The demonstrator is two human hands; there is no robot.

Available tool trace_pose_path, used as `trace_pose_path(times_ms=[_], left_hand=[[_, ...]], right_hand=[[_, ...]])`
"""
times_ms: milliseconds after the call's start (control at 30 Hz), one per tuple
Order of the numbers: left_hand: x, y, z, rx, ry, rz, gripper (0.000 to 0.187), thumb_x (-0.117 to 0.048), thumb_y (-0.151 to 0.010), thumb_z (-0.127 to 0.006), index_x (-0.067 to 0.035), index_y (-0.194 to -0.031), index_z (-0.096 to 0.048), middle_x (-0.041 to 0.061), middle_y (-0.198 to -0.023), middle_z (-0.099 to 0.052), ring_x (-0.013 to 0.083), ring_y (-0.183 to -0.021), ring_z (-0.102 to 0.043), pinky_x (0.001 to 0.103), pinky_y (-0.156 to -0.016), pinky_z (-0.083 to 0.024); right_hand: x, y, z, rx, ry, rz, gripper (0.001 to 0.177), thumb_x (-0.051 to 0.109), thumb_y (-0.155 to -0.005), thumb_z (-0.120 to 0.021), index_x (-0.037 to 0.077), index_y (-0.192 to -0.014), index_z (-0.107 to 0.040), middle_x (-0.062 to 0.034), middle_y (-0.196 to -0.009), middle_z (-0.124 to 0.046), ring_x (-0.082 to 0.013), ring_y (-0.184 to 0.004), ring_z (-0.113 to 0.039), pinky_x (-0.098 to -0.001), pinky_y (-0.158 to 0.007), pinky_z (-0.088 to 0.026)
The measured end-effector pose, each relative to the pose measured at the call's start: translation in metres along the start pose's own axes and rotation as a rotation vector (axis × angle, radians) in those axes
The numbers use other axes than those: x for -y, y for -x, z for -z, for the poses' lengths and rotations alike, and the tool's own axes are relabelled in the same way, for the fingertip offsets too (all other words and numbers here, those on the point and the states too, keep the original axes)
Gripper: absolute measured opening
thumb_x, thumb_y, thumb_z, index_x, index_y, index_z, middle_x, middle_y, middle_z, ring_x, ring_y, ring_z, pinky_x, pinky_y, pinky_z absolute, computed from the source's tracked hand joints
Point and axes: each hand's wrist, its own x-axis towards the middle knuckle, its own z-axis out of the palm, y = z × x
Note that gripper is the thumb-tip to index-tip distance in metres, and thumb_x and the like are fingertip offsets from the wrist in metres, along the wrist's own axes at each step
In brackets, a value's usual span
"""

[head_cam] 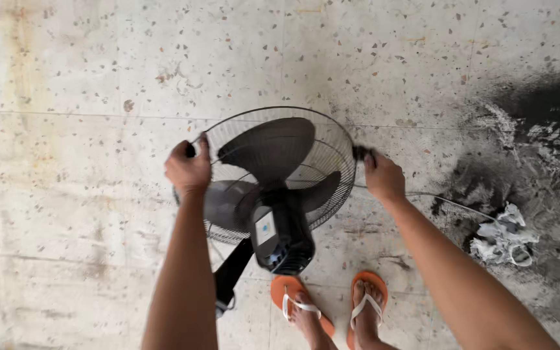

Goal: The person disassembles a black standing fan. They use a screwdriver to remove screws from the fan's head and cage, then detach the front grille, the fan blades, and the rear grille. The components are handled one by one and placed on the floor.

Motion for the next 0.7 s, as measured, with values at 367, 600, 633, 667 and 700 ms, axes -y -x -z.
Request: trace_pose_path(times_ms=[367,600,633,667,700], left_hand=[[0.062,-0.103,-0.079,0.136,0.051,-0.044,0.071,-0.068,-0.096,-0.061,0.003,-0.097,-0.07,0.021,-0.09,-0.072,0.0322,-0.089,-0.068,0.042,-0.085,-0.051],[0.065,-0.154,-0.16,0.347,-0.203,0.001,0.11,-0.086,-0.091,-0.039,0.011,-0.141,-0.044,0.032,-0.143,-0.052,0.0422,-0.142,-0.04,0.049,-0.121,-0.023],[0.062,-0.157,-0.171,0.379,-0.232,0.016,0.115,-0.087,-0.091,-0.039,0.015,-0.144,-0.037,0.034,-0.144,-0.048,0.043,-0.143,-0.037,0.049,-0.12,-0.021],[0.058,-0.159,-0.179,0.377,-0.228,0.016,0.111,-0.084,-0.092,-0.038,0.012,-0.146,-0.037,0.032,-0.145,-0.049,0.0428,-0.143,-0.038,0.049,-0.121,-0.022],[0.052,-0.158,-0.185,0.376,-0.223,0.016,0.107,-0.082,-0.093,-0.038,0.01,-0.149,-0.037,0.031,-0.146,-0.05,0.0427,-0.144,-0.038,0.049,-0.123,-0.023]], right_hand=[[0.011,-0.128,-0.046,-0.073,-0.256,0.997,0.036,0.032,-0.114,-0.053,0.011,-0.142,-0.063,-0.0074,-0.092,-0.072,-0.0116,-0.064,-0.059,-0.0307,-0.054,-0.049],[-0.119,-0.058,-0.063,0.282,0.036,0.352,0.052,0.043,-0.098,-0.057,0.017,-0.143,-0.06,-0.0124,-0.063,-0.068,-0.0147,-0.041,-0.052,-0.0327,-0.041,-0.043],[-0.12,-0.055,-0.066,0.227,-0.031,0.306,0.054,0.042,-0.097,-0.057,0.014,-0.143,-0.059,-0.0146,-0.066,-0.069,-0.0138,-0.042,-0.056,-0.033,-0.041,-0.045],[-0.115,-0.057,-0.066,0.156,-0.048,0.442,0.053,0.041,-0.098,-0.057,0.011,-0.142,-0.06,-0.0146,-0.078,-0.071,-0.0137,-0.043,-0.057,-0.0322,-0.042,-0.046],[-0.108,-0.057,-0.065,0.085,-0.067,0.577,0.052,0.04,-0.099,-0.057,0.008,-0.14,-0.06,-0.0145,-0.089,-0.072,-0.0136,-0.045,-0.057,-0.0314,-0.043,-0.047]])
